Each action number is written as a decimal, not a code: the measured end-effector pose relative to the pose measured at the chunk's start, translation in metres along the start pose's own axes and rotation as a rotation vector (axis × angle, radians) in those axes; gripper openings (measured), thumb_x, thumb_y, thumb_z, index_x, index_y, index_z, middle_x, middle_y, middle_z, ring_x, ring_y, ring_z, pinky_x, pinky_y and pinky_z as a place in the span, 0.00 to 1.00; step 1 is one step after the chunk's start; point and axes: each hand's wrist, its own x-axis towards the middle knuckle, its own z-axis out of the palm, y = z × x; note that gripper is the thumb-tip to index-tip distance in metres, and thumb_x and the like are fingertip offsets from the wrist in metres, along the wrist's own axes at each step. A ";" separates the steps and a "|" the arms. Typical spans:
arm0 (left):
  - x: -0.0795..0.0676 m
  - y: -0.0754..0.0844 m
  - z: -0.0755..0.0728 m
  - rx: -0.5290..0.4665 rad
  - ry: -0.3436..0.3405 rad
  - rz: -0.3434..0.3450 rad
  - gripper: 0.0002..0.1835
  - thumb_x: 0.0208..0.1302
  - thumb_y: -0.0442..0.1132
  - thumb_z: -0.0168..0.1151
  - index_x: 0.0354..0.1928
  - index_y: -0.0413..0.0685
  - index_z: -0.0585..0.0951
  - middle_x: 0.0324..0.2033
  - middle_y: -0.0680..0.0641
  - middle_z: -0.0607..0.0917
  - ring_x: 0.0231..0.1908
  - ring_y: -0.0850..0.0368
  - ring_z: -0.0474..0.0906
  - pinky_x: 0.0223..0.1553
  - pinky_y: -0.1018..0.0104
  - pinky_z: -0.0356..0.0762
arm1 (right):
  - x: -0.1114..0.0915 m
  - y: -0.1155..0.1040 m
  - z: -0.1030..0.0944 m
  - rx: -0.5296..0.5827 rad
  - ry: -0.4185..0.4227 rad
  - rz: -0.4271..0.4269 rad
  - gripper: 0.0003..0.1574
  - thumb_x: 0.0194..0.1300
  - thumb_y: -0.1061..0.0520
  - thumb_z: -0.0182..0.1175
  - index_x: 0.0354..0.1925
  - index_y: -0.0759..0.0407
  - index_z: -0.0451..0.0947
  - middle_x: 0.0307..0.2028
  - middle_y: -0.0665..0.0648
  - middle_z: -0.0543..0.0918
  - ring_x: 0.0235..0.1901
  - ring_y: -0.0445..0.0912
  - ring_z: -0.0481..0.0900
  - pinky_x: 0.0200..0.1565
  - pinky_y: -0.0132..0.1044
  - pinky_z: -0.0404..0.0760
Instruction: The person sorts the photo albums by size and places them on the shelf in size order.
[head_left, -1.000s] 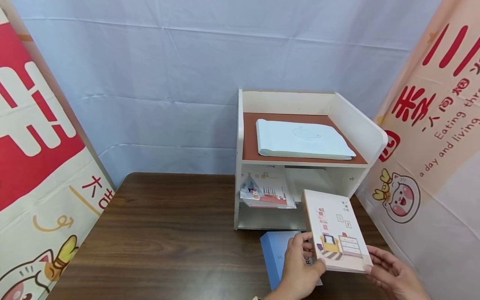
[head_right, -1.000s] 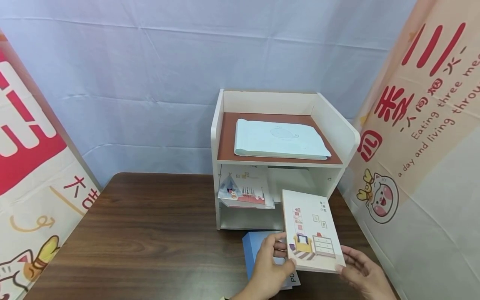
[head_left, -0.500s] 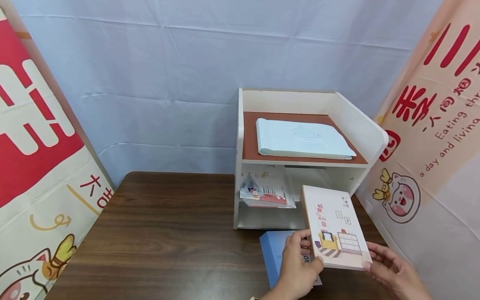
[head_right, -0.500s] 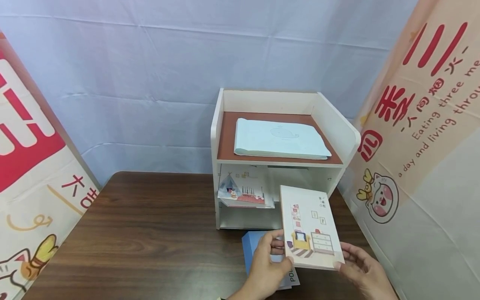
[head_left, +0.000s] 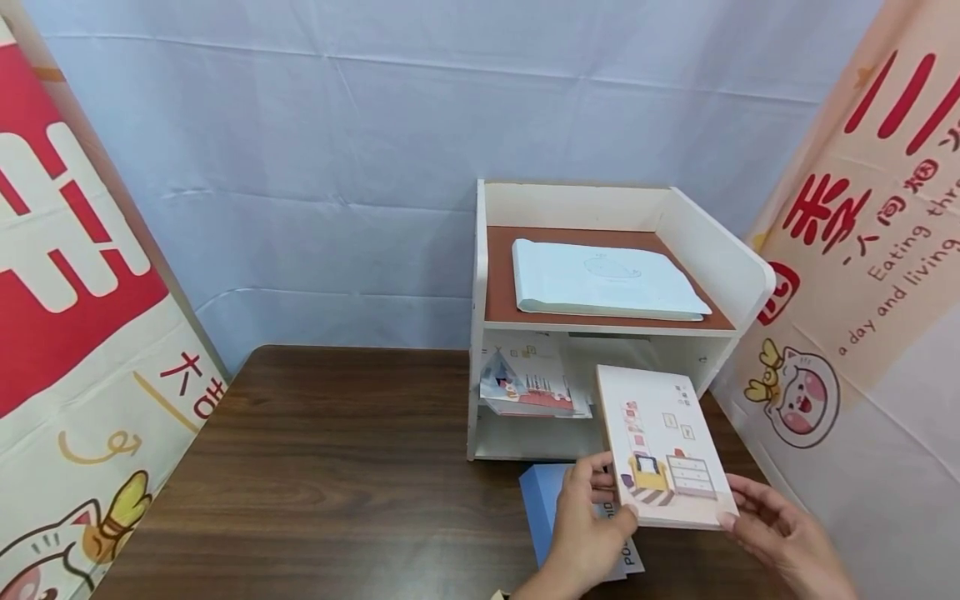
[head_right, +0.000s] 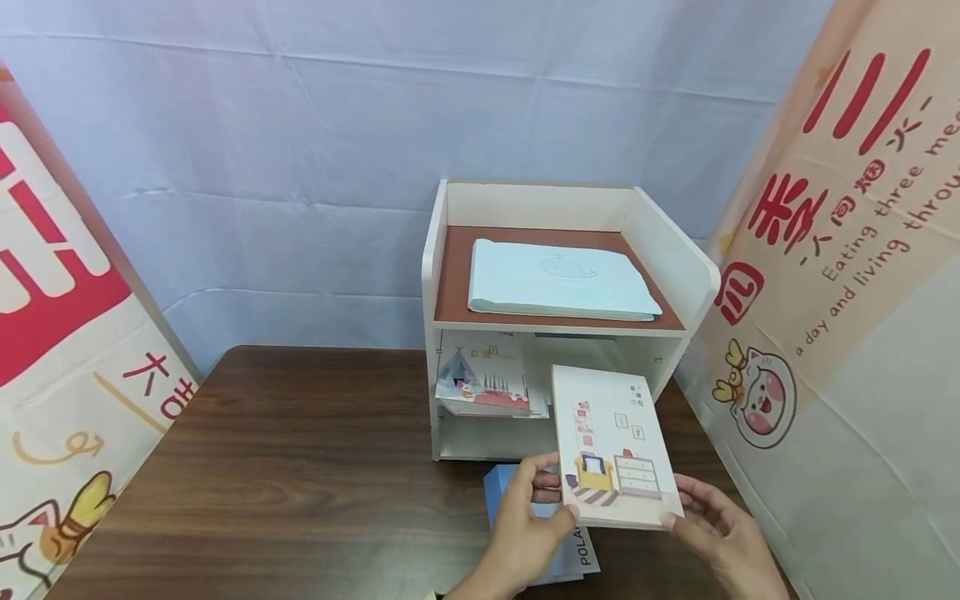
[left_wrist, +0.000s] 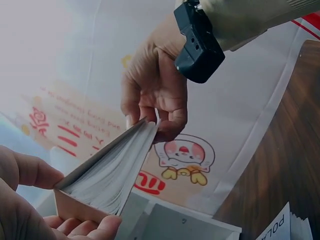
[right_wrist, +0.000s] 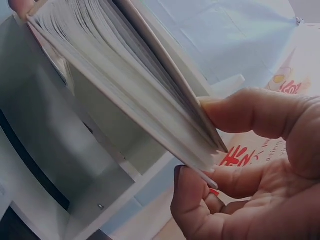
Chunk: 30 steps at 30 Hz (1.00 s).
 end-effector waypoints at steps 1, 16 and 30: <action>0.001 0.000 0.000 0.001 0.003 -0.001 0.28 0.49 0.24 0.61 0.54 0.49 0.71 0.39 0.53 0.69 0.39 0.61 0.69 0.41 0.69 0.70 | 0.001 0.000 0.001 0.031 0.002 -0.002 0.44 0.64 0.61 0.59 0.66 0.75 0.45 0.48 0.59 0.71 0.39 0.41 0.75 0.40 0.34 0.78; 0.015 -0.007 -0.002 0.052 0.075 0.040 0.28 0.47 0.25 0.62 0.54 0.46 0.73 0.39 0.53 0.71 0.37 0.61 0.71 0.40 0.69 0.69 | 0.017 0.007 0.009 0.387 0.000 -0.192 0.25 0.61 0.73 0.54 0.46 0.45 0.74 0.40 0.52 0.74 0.35 0.43 0.76 0.35 0.33 0.78; 0.035 -0.010 -0.002 0.063 0.117 0.068 0.29 0.46 0.23 0.64 0.54 0.43 0.74 0.39 0.54 0.74 0.37 0.60 0.73 0.41 0.65 0.73 | 0.040 0.005 0.008 0.552 -0.074 -0.244 0.26 0.61 0.76 0.50 0.44 0.48 0.77 0.38 0.52 0.77 0.33 0.43 0.76 0.33 0.33 0.77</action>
